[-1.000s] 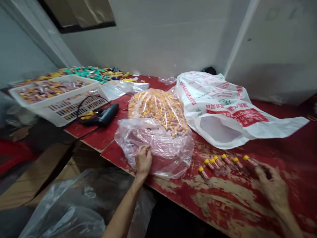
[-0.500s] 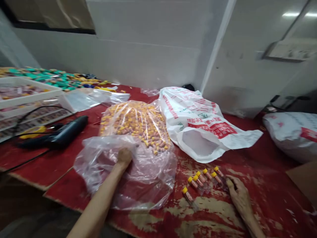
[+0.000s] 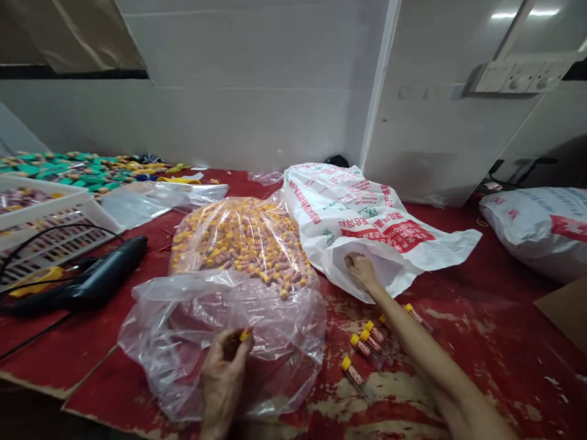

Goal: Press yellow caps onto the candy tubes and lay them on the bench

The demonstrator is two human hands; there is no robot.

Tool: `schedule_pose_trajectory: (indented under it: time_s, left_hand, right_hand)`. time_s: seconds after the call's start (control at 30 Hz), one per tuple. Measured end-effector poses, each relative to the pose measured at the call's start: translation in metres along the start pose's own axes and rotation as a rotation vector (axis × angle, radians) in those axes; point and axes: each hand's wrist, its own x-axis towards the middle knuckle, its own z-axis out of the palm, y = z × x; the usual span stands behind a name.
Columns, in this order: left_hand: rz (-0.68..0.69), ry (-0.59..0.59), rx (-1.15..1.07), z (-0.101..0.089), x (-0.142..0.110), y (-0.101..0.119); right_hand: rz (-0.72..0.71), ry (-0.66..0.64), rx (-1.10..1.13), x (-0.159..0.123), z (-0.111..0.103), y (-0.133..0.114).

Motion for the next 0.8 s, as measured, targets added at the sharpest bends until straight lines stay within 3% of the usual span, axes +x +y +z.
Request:
schedule_pose_trajectory:
  time_s: [0.07, 0.17, 0.37, 0.53, 0.63, 0.7, 0.8]
  left_hand:
    - [-0.133, -0.065, -0.198, -0.003, -0.028, -0.003]
    - [-0.151, -0.112, -0.29, -0.006, -0.058, -0.004]
    - [-0.011, -0.222, -0.034, 0.002, -0.065, -0.003]
    - [0.258, -0.048, 0.265, 0.004, -0.053, -0.002]
    - [0.339, 0.056, 0.473, -0.001, -0.029, 0.001]
    - [0.35, 0.033, 0.639, -0.004, -0.003, 0.001]
    - [0.315, -0.034, 0.77, -0.008, 0.034, -0.003]
  right_hand:
    - [0.037, -0.052, -0.019, 0.021, 0.011, -0.016]
    - [0.075, -0.133, -0.041, 0.032, 0.02, -0.028]
    - [0.056, -0.186, -0.035, 0.004, 0.004, -0.018]
    - [0.093, -0.019, 0.106, -0.061, -0.029, -0.01]
    - [0.165, 0.128, 0.641, -0.117, -0.039, -0.011]
    - [0.246, 0.129, 0.881, -0.154, -0.039, -0.014]
    - [0.325, 0.077, 1.051, -0.198, -0.035, -0.022]
